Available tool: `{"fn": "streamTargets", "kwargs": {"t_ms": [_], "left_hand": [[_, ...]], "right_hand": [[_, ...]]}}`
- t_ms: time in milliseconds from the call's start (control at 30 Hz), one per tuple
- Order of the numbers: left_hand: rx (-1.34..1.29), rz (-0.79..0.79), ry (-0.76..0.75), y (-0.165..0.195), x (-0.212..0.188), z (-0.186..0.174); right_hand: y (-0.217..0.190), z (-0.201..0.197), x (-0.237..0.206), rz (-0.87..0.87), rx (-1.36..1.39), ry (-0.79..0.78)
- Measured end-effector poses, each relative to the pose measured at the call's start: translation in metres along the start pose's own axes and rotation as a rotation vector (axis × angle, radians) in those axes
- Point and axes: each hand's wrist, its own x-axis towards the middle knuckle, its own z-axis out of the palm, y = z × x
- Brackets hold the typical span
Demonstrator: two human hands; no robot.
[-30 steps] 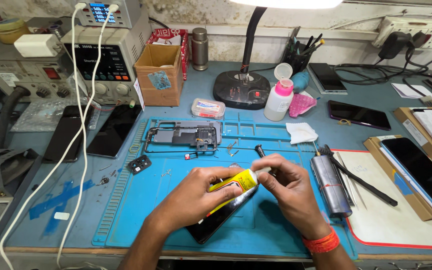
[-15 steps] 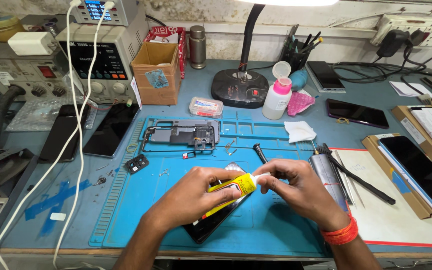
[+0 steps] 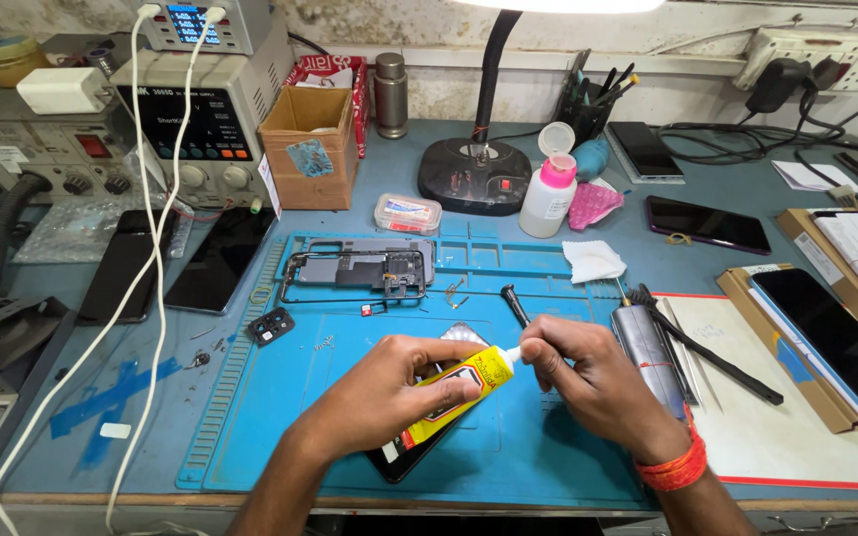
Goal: The person first uses a smartphone's camera app, then sets the phone aside and picks up a disassembled phone body on the repair mat. They open a yellow adhesive tube and squeeze glue along the edge of the phone frame, then handle the phone and press along its edges while continuing to apply adhesive.
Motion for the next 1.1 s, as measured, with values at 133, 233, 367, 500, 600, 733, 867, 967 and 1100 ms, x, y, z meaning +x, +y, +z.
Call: {"fn": "streamTargets", "kwargs": {"t_ms": [133,233,367,500,600,733,867,967,1100], "left_hand": [[0.124,-0.069,0.004,-0.002,-0.001,0.001],[0.022,-0.013,0.016,-0.004,-0.001,0.002],[-0.104,-0.006,-0.018,-0.005,-0.001,0.003],[0.023,0.011,0.048,0.001,-0.003,0.005],[0.243,0.128,0.176,0.011,-0.011,0.007],[0.438,0.472,0.526,0.033,-0.029,0.02],[0.384,0.77,0.615,0.047,-0.041,0.059],[0.352,0.833,0.618,0.04,-0.037,0.062],[0.339,0.846,0.631,0.035,-0.039,0.074]], "right_hand": [[0.003,-0.001,-0.002,0.039,-0.046,-0.047],[0.003,0.001,-0.003,0.065,0.057,-0.037],[0.002,0.004,-0.002,-0.082,0.164,-0.016],[0.005,0.007,-0.001,-0.048,0.063,0.032],[0.011,0.01,-0.001,0.067,0.037,0.004],[0.02,0.016,-0.004,0.079,0.352,0.086],[0.027,0.015,-0.002,0.154,0.519,0.191],[0.028,0.01,0.0,0.145,0.486,0.235],[0.025,0.009,0.002,0.161,0.465,0.267]]}}
